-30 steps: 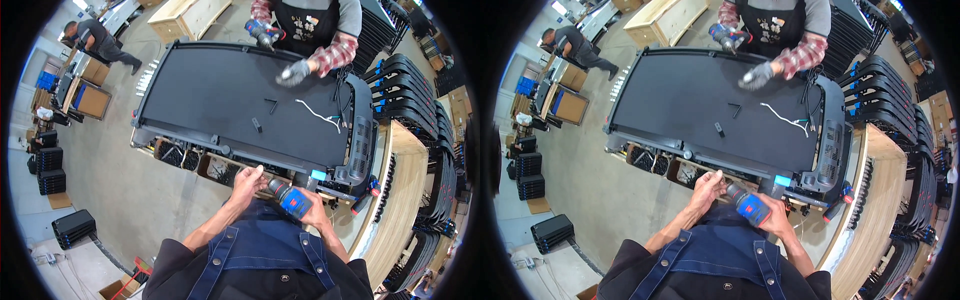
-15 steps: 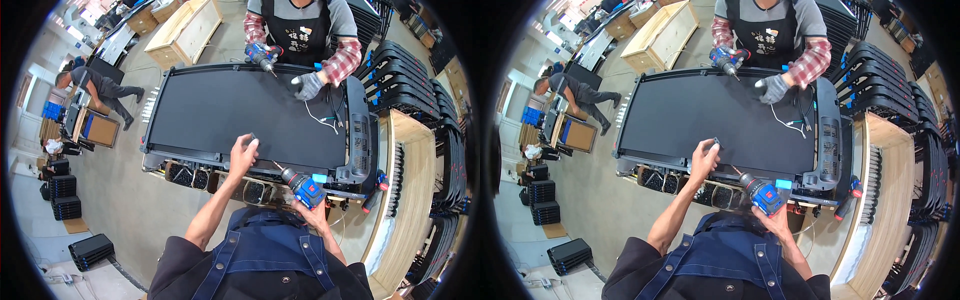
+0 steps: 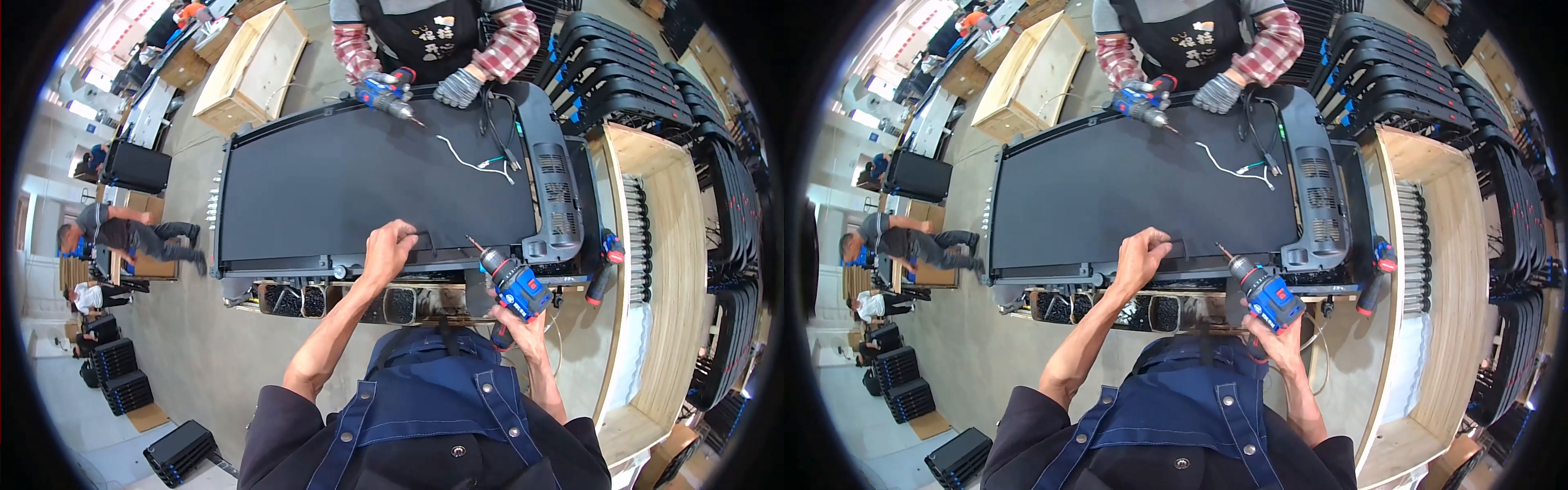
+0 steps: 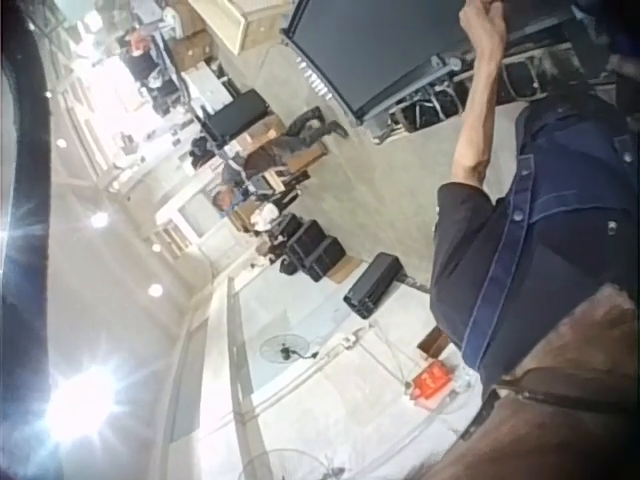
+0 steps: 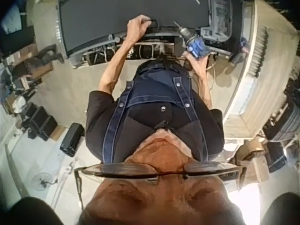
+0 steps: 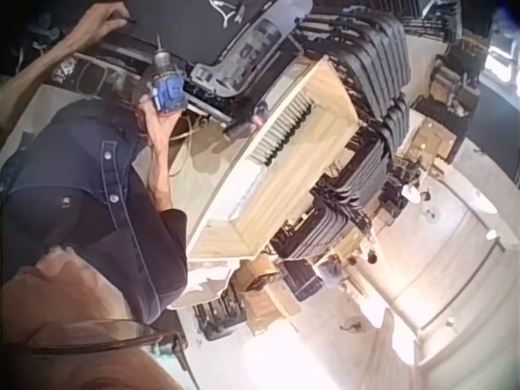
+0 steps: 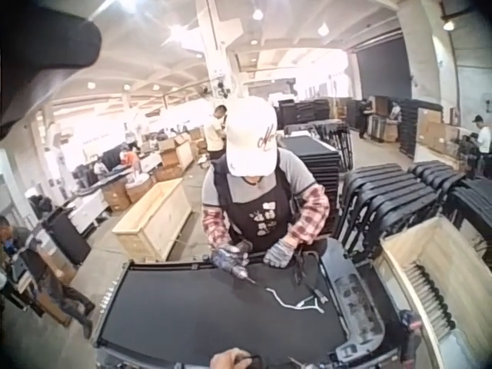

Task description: Assembling the base and motor cover of a treadmill using power tools.

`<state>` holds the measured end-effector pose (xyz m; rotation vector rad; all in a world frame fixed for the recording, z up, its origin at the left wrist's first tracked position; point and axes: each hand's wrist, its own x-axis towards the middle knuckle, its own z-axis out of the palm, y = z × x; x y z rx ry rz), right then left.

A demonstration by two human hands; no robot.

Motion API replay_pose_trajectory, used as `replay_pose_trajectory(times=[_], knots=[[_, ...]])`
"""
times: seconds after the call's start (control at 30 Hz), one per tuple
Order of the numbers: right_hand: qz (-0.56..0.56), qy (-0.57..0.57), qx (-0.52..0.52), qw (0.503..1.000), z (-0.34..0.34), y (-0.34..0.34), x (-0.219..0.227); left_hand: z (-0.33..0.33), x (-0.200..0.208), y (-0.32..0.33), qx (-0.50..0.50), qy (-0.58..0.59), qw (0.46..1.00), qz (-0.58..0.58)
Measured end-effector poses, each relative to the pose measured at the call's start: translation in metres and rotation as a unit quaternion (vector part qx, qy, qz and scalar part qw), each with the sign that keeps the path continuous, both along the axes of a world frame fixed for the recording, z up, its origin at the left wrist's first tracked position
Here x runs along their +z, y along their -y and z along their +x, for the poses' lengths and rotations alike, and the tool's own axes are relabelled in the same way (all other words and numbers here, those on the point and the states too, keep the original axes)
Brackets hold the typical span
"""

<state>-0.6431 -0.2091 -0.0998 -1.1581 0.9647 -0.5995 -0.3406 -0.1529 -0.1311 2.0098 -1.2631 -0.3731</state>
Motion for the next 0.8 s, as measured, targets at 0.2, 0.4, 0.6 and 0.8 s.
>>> replay_pose_trajectory(times=[0.2, 0.4, 0.6, 0.8], knots=[[0.05, 0.019, -0.027, 0.998, -0.022, 0.005, -0.003, -0.049, -0.013, 0.002, 0.084, -0.063, 0.985, 0.138], [0.051, 0.049, -0.019, 0.997, -0.034, 0.002, -0.016, -0.065, -0.024, 0.004, 0.05, 0.046, 0.996, 0.059], [0.04, 0.021, -0.012, 0.999, -0.044, 0.006, -0.012, -0.063, -0.026, 0.022, -0.095, 0.209, 0.971, -0.065], [-0.059, -0.07, 0.096, 0.991, -0.043, 0.038, 0.001, -0.034, -0.026, 0.06, -0.29, 0.24, 0.925, -0.06]])
